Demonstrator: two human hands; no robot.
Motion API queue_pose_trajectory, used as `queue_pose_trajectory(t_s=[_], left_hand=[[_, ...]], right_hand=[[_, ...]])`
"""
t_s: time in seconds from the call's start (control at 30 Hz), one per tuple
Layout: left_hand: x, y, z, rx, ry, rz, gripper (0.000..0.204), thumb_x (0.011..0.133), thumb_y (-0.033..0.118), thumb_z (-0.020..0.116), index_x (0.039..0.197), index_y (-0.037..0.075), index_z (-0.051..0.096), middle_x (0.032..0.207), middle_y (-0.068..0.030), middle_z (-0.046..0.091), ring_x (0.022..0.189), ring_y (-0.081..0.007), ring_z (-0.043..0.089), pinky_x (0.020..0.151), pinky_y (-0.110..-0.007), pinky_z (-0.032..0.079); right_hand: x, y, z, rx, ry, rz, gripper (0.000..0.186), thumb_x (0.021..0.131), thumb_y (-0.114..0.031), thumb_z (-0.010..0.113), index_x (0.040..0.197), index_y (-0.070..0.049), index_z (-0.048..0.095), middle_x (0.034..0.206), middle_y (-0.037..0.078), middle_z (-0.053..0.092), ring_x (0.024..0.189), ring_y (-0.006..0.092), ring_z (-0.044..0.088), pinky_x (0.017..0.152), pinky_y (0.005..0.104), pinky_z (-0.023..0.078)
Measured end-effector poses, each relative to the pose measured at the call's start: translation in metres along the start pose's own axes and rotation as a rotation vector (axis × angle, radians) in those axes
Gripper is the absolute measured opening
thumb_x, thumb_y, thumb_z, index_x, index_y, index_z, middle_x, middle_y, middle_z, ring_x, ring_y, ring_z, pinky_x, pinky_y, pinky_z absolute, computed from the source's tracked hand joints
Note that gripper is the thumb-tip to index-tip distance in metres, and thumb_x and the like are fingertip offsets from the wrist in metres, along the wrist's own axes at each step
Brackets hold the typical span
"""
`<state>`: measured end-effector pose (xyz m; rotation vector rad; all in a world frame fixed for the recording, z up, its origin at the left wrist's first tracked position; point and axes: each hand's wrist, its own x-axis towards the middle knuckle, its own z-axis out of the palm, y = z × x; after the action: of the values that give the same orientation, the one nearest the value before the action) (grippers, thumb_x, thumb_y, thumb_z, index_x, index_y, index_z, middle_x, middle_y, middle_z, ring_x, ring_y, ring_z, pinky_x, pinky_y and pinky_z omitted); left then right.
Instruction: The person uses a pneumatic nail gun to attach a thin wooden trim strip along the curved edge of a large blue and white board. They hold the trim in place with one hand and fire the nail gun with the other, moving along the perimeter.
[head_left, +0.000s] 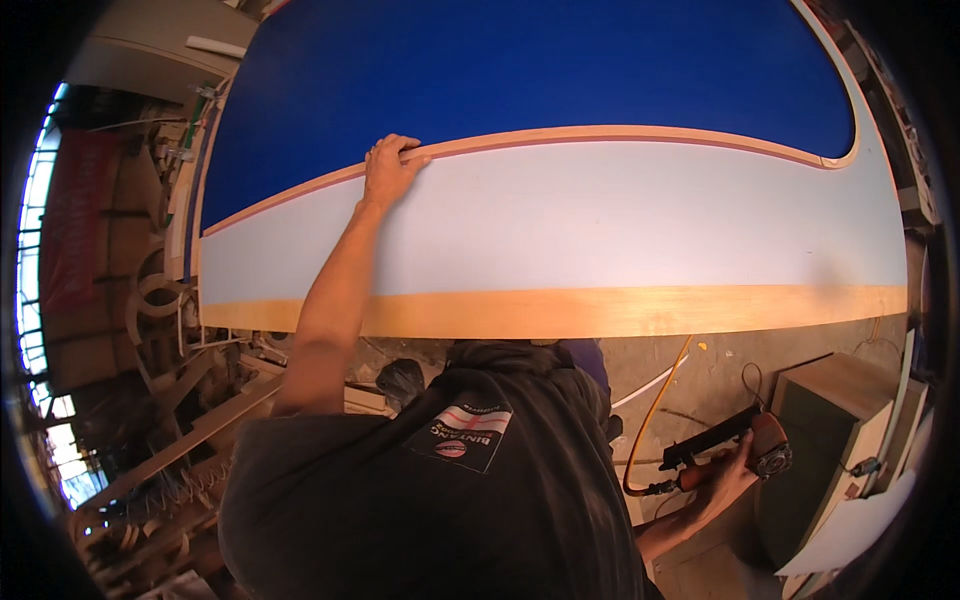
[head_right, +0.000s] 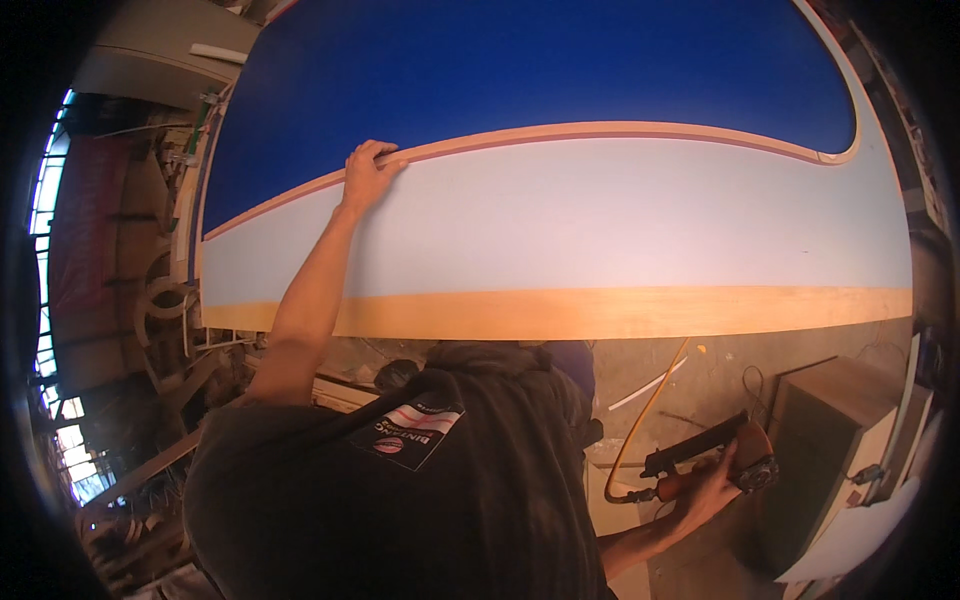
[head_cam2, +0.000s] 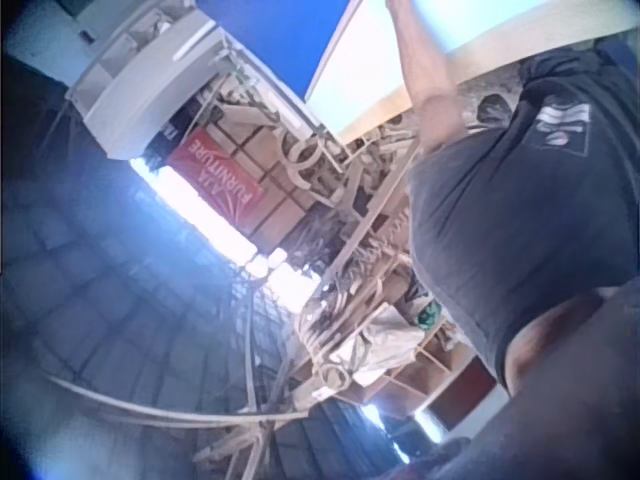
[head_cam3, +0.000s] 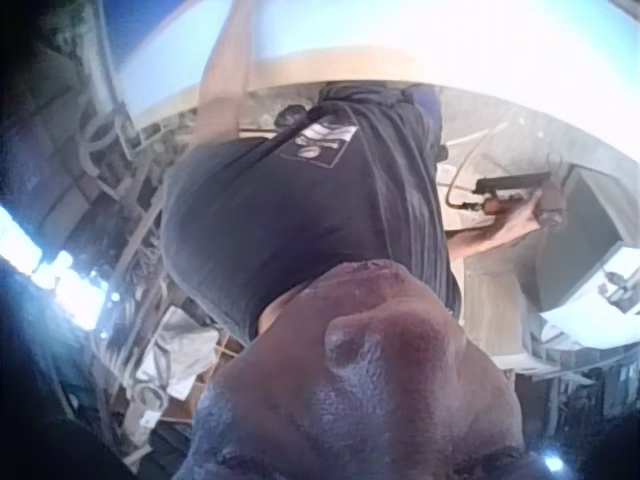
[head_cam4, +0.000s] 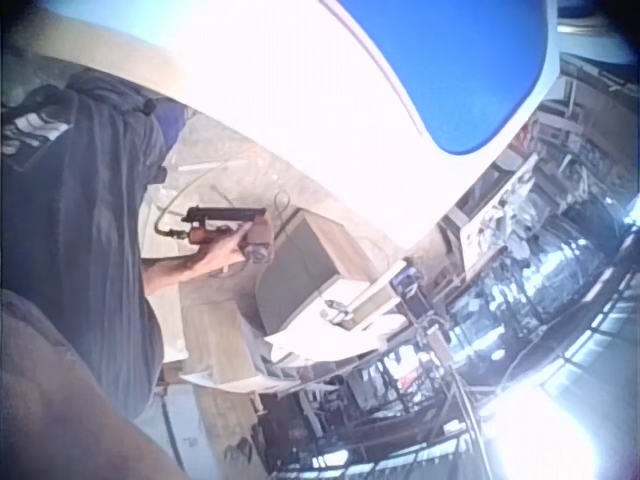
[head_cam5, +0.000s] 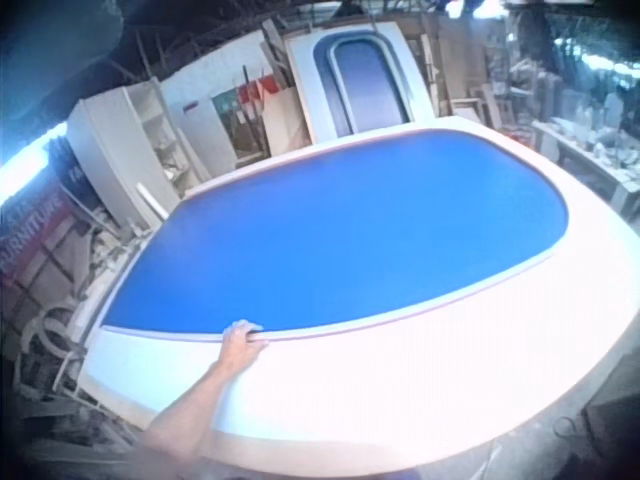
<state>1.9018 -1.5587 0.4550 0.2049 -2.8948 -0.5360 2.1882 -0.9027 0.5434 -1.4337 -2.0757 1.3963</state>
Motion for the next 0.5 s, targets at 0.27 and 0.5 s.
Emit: queue_pose_trajectory(t_s=[0.27,0.5], left_hand=[[0.056,0.077,0.026,-0.369,-0.407,0.238,0.029,0.087,0.027,0.087,0.107,0.006,0.082,0.107,-0.0068,0.077,0.105,-0.0289,0.07,0.096,-0.043,0.054],[0.051,0.133,0.07,-0.335,-0.431,0.35,0.028,0.084,0.028,0.087,0.103,0.009,0.08,0.107,-0.0047,0.073,0.108,-0.0265,0.066,0.1,-0.041,0.053]], right_hand=[[-0.096,-0.087,0.037,-0.054,-0.148,0.023,0.033,0.1,-0.034,0.076,0.109,-0.002,0.073,0.067,0.001,0.059,0.056,0.0107,0.056,0.05,0.0285,0.041],[-0.135,-0.183,0.143,-0.032,-0.637,-0.069,0.032,0.101,-0.032,0.075,0.112,-0.001,0.073,0.068,-0.001,0.059,0.056,0.009,0.055,0.051,0.026,0.039]])
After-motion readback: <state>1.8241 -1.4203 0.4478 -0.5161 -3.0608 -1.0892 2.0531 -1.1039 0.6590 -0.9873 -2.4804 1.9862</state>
